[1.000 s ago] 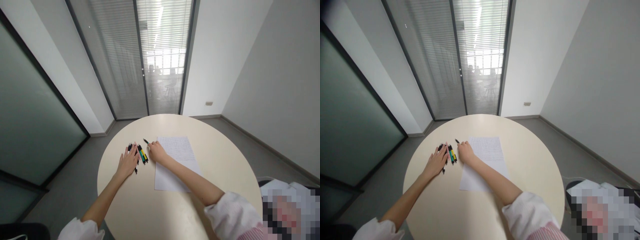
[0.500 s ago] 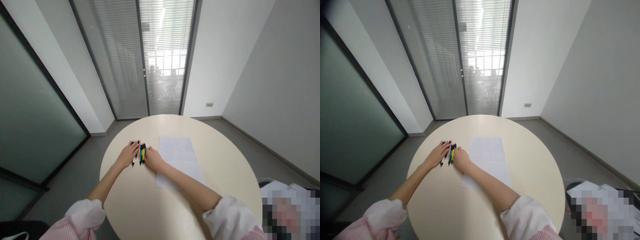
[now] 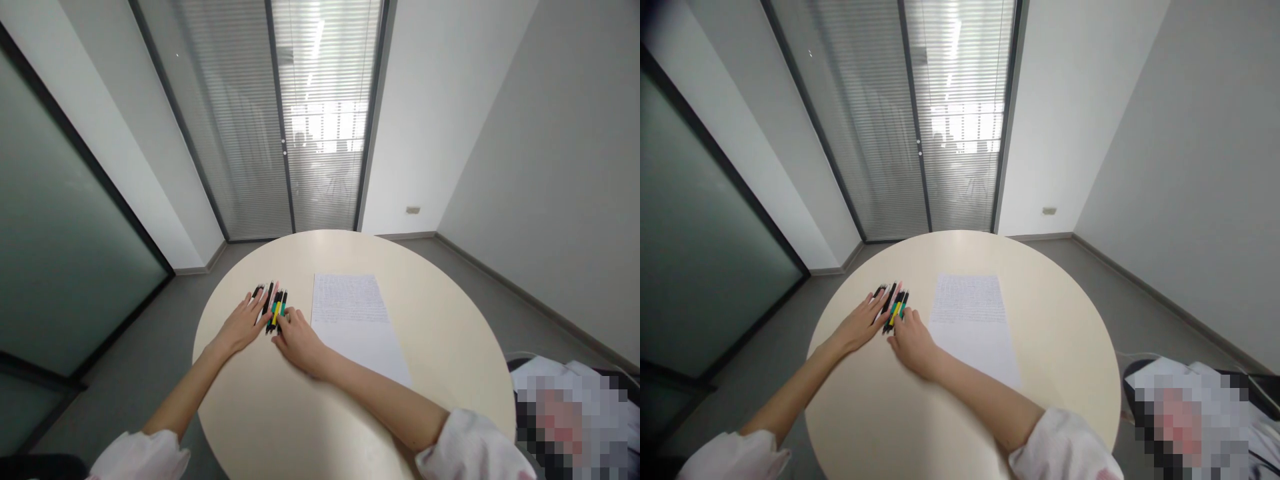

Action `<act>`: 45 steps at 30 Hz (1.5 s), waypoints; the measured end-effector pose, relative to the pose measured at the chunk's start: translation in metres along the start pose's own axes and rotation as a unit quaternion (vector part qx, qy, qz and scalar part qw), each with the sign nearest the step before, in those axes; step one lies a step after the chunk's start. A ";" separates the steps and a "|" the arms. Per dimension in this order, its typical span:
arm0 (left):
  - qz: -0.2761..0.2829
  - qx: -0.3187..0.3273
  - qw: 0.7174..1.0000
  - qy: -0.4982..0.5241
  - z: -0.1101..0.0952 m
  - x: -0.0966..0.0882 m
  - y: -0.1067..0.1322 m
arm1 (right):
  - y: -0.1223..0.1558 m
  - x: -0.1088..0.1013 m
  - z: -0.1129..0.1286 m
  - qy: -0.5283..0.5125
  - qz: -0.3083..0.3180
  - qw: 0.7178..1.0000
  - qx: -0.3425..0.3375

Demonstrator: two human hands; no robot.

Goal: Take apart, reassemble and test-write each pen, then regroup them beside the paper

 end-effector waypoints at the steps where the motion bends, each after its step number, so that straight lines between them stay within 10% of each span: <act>1: -0.003 -0.004 1.000 0.008 0.001 0.000 0.001 | 0.000 0.001 -0.001 -0.002 -0.001 1.000 -0.003; 16: -0.042 -0.103 0.988 0.112 0.056 -0.018 0.011 | 0.002 0.005 -0.004 -0.022 -0.020 0.999 -0.025; 27: 0.042 -0.024 0.995 0.085 0.010 -0.008 0.024 | -0.017 0.015 0.003 -0.038 -0.022 0.996 -0.078; 45: 0.023 0.009 0.994 0.108 -0.001 -0.015 0.020 | -0.028 0.019 0.014 -0.071 0.025 0.983 -0.165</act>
Point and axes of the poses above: each hand's wrist, its own y-axis away from the middle knuckle, its own x-axis out of the palm, z = x × y, the point moved 10 cm from there along -y, towards the middle knuckle, and after that the axes turned 4 degrees about -z, right-handed, at the moved point
